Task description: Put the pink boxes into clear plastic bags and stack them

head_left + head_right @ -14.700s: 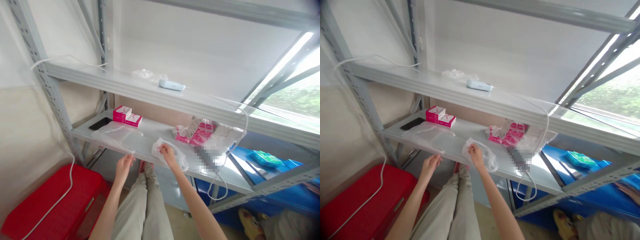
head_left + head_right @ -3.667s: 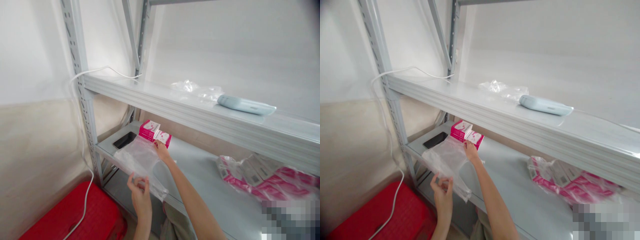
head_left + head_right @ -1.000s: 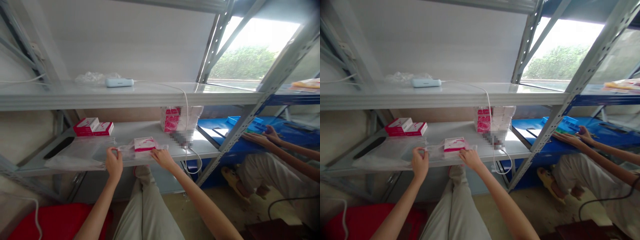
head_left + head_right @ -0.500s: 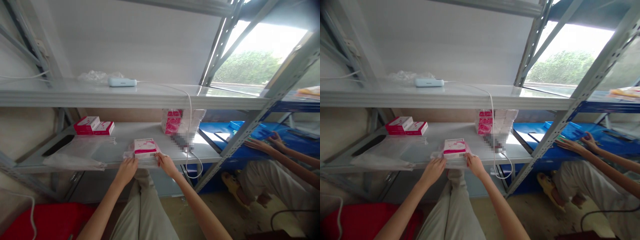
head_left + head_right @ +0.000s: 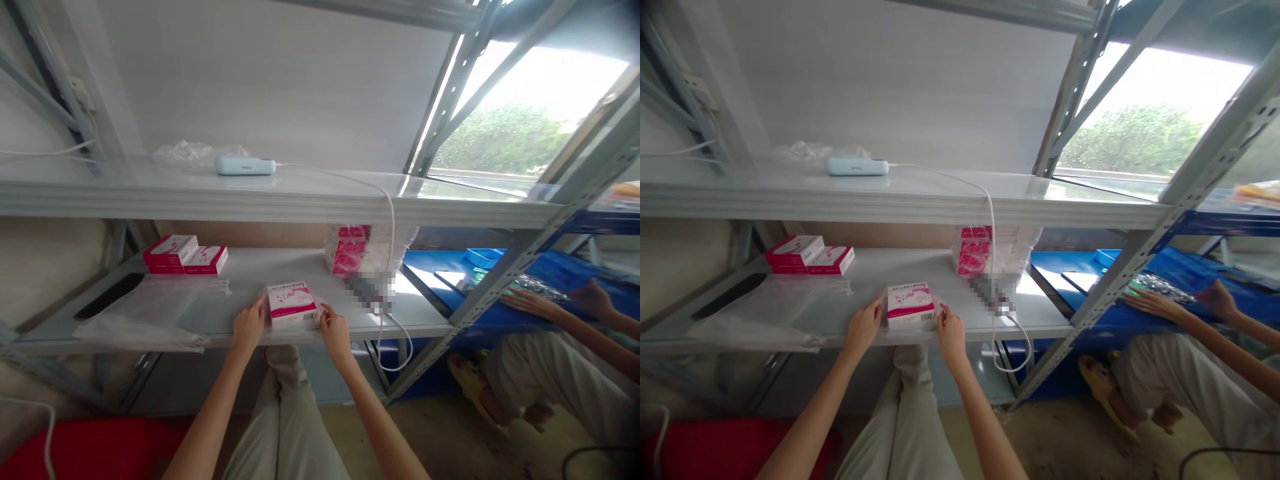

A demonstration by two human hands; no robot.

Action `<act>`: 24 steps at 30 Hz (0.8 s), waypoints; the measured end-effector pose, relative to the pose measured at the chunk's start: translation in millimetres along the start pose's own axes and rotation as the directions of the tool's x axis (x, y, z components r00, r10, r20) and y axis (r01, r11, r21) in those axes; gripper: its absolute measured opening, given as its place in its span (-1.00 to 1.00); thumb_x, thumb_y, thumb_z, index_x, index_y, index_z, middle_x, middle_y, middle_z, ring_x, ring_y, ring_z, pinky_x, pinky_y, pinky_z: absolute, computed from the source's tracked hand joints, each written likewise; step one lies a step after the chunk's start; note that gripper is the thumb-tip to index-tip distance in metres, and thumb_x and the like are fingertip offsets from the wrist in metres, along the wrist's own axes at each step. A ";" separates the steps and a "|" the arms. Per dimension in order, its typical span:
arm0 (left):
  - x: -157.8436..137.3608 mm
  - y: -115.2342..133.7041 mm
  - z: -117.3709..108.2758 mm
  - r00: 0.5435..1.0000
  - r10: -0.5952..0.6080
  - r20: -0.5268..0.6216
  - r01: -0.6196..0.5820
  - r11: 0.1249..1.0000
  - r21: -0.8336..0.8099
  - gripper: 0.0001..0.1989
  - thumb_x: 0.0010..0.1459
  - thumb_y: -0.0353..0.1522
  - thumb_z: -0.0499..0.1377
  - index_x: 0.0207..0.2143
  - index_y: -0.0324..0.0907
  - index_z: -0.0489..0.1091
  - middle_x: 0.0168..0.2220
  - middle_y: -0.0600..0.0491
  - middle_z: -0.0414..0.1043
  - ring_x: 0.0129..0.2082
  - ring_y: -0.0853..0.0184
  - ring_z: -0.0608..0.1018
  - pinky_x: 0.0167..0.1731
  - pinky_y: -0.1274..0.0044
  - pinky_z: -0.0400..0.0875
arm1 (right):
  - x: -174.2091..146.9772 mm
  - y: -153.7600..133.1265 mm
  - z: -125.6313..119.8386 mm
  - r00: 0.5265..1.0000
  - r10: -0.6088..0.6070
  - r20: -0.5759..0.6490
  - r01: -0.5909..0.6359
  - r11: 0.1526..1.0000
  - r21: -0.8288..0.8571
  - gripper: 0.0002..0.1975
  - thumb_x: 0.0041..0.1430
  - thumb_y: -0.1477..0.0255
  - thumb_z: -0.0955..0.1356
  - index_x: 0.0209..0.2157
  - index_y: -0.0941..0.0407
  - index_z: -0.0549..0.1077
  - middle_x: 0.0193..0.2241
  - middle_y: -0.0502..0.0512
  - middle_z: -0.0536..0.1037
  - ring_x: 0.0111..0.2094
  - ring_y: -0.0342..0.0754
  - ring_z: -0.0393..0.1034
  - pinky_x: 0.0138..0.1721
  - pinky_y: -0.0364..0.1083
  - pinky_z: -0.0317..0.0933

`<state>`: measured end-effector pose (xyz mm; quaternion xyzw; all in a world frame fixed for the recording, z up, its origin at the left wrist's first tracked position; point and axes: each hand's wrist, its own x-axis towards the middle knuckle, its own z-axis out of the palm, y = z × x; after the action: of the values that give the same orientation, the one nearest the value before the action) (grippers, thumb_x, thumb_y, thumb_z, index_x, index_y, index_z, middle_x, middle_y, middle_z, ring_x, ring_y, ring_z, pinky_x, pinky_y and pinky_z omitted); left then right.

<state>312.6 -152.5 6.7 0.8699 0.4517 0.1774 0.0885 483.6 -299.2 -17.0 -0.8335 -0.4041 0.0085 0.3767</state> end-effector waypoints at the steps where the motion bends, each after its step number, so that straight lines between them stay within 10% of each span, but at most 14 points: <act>1: 5.5 1.6 0.6 1.000 -0.004 0.002 0.004 1.000 -0.007 -0.59 0.29 -0.38 -0.09 0.15 -0.13 0.28 -0.24 -0.14 0.55 -0.27 0.20 0.58 -0.25 0.44 0.39 | 4.6 -0.4 0.1 1.000 0.006 0.008 -0.006 1.000 -0.017 -0.59 0.25 0.44 0.11 0.00 0.17 0.43 -0.42 0.16 0.60 -0.38 0.02 0.48 -0.28 -0.11 0.22; 16: 63.5 1.3 30.0 0.998 -0.051 0.020 0.053 0.993 -0.105 -0.66 0.32 -0.36 -0.15 -0.14 -0.21 0.40 -0.19 -0.14 0.52 -0.19 0.15 0.55 -0.26 0.42 0.36 | 123.3 -11.0 29.6 0.976 0.099 0.192 -0.072 0.987 -0.144 -0.72 0.18 0.38 0.27 -0.36 0.22 0.59 -0.37 0.31 0.61 -0.30 0.07 0.51 -0.39 -0.14 0.23; 24: 22.4 -21.5 42.2 0.979 0.161 -0.126 -0.187 0.956 -0.228 -0.76 0.11 -0.53 0.05 -0.16 -0.21 0.36 -0.17 -0.05 0.41 -0.11 0.22 0.44 -0.08 0.38 0.35 | 88.8 8.5 21.2 0.959 0.032 0.281 0.002 0.993 -0.119 -0.81 0.09 0.52 0.28 -0.37 0.17 0.55 -0.38 0.21 0.60 -0.34 -0.02 0.49 -0.37 -0.17 0.21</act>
<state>324.7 -121.6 -33.9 0.8787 0.3527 0.2834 0.1523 542.3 -229.0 -11.8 -0.8476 -0.4473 0.1064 0.2650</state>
